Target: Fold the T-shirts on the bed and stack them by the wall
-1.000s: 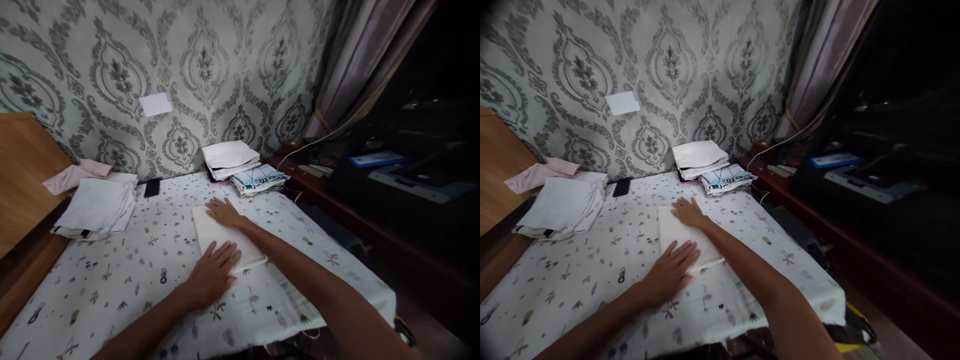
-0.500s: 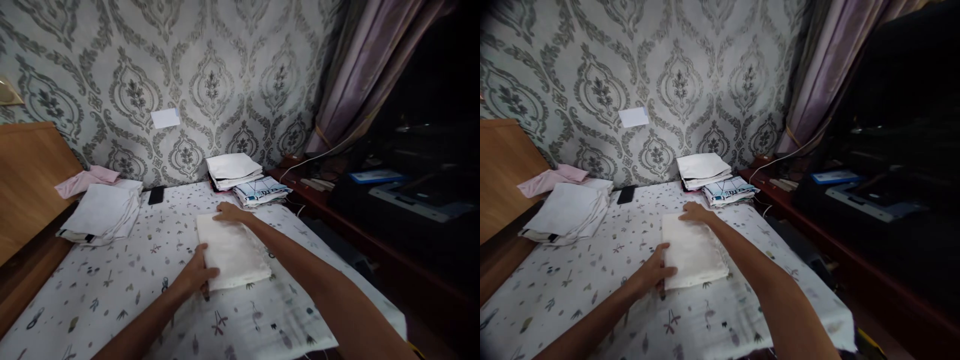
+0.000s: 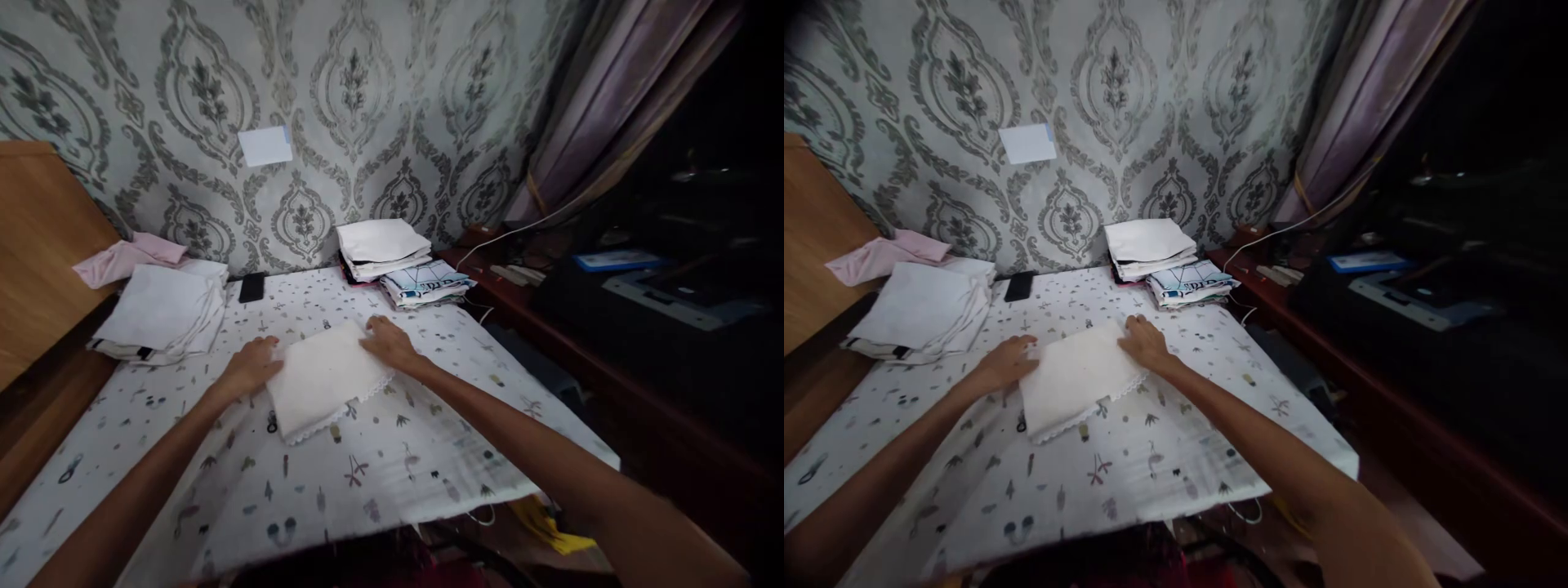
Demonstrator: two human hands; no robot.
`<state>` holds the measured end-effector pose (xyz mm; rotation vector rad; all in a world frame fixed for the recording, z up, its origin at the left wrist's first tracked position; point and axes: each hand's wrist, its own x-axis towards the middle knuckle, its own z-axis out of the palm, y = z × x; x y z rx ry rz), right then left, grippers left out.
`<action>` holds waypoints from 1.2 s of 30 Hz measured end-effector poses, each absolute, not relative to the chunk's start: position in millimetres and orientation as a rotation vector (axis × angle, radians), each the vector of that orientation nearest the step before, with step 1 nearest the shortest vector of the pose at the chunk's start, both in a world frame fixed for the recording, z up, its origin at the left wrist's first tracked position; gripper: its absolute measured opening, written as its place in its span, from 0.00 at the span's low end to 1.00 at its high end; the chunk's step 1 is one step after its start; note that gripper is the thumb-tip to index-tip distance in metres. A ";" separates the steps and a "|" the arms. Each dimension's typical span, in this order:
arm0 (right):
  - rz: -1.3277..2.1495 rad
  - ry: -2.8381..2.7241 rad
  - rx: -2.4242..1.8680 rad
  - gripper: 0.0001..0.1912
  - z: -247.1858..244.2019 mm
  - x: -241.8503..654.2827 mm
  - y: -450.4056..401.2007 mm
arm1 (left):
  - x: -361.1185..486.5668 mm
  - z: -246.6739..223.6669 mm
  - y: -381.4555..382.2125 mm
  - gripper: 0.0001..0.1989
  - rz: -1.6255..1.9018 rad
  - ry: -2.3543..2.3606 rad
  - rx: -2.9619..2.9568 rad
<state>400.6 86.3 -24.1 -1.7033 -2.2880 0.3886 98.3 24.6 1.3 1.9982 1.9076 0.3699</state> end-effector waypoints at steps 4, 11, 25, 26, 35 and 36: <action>0.237 -2.443 -1.361 0.23 -14.0 365.8 81.8 | 149.2 -24.0 18.7 0.30 0.393 1.885 2.345; 0.405 -2.665 -1.303 0.33 -47.5 338.2 81.4 | 176.7 -58.7 7.4 0.37 0.153 1.936 2.362; 0.357 -2.321 -1.772 0.28 -43.7 387.5 97.3 | 90.5 -62.4 -15.6 0.32 0.559 2.259 1.864; 0.347 -2.298 -1.804 0.27 -42.1 389.1 94.9 | 89.9 -58.5 -12.3 0.29 0.553 2.275 1.832; 0.814 -2.198 -1.687 0.18 -28.0 398.8 92.3 | 122.2 -32.5 -22.7 0.15 1.082 1.824 1.334; 0.845 -2.172 -1.636 0.17 -28.9 402.3 90.6 | 126.8 -32.1 -29.5 0.18 1.121 1.737 1.196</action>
